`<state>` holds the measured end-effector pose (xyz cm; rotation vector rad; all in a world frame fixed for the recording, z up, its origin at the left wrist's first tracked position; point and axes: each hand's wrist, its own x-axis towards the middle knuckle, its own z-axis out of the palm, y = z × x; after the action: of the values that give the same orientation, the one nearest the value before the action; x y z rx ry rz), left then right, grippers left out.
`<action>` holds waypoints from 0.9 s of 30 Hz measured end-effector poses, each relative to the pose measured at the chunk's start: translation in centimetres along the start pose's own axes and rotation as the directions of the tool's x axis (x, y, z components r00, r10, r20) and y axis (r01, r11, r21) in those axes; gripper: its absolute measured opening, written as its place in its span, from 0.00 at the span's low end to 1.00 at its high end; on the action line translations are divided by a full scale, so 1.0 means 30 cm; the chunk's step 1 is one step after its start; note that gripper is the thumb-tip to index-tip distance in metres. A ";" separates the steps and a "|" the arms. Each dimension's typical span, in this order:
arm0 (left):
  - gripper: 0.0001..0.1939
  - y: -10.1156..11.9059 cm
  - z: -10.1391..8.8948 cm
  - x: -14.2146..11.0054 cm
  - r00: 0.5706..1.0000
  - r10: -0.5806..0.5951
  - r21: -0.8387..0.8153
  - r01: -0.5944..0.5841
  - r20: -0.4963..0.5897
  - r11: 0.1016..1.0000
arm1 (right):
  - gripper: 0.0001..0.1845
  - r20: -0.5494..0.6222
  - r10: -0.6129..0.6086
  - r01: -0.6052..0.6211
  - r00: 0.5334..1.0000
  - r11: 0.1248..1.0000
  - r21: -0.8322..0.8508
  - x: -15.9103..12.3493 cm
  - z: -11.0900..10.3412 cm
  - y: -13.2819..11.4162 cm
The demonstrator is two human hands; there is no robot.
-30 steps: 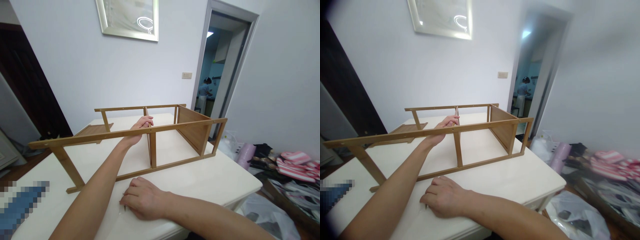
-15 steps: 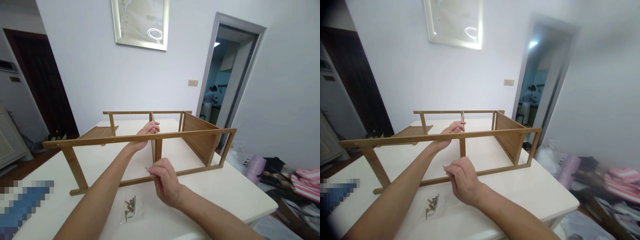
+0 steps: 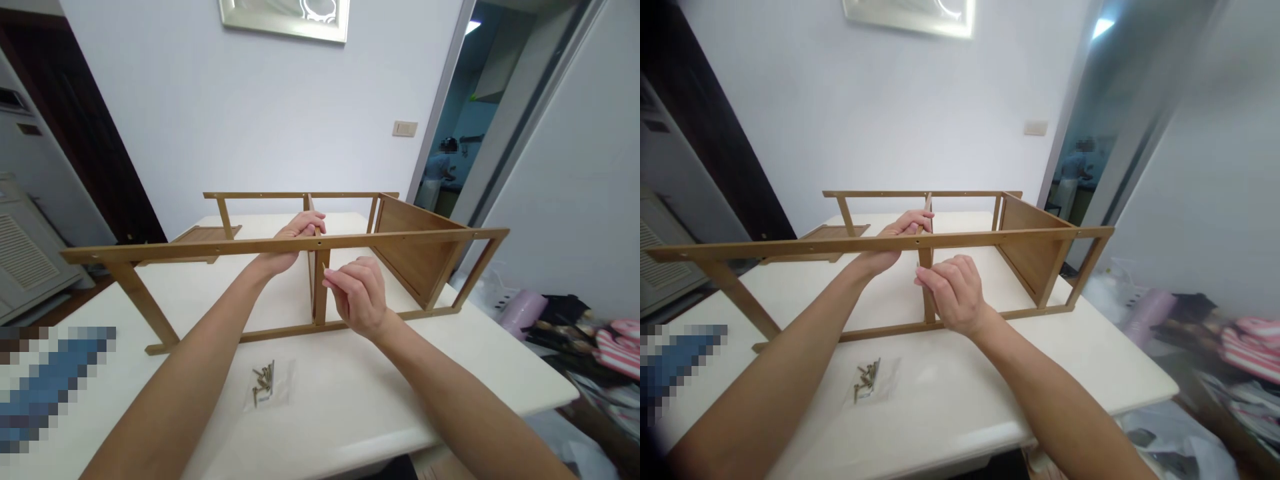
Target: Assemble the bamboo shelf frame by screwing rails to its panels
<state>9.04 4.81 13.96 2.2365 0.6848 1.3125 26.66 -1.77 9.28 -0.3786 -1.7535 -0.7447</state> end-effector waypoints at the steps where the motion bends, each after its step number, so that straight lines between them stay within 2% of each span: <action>1: 0.22 -0.002 0.000 0.000 1.000 0.003 -0.009 -0.003 0.000 1.000 | 0.13 0.000 0.017 -0.017 1.000 1.000 -0.021 -0.005 0.003 -0.002; 4: 0.21 -0.004 0.000 0.001 1.000 0.007 -0.020 -0.007 0.001 1.000 | 0.09 -0.028 0.073 -0.074 0.997 0.997 -0.033 0.003 0.013 -0.011; 14: 0.20 0.001 0.001 0.000 1.000 0.019 0.005 -0.019 -0.007 1.000 | 0.08 -0.160 0.130 -0.131 0.978 0.991 0.003 0.048 0.047 -0.019; 22: 0.21 0.013 -0.002 0.000 1.000 0.011 0.039 -0.011 -0.003 0.999 | 0.04 -0.114 0.218 -0.222 0.969 0.975 -0.018 0.049 0.054 -0.020; 27: 0.21 0.023 -0.004 0.000 1.000 -0.001 0.044 0.001 0.010 0.999 | 0.04 -0.119 0.218 -0.220 0.969 0.976 0.000 0.047 0.059 -0.011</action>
<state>9.07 4.27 14.42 2.2760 0.7179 1.2969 24.71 -1.05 10.23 -0.5182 -1.5662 -0.6076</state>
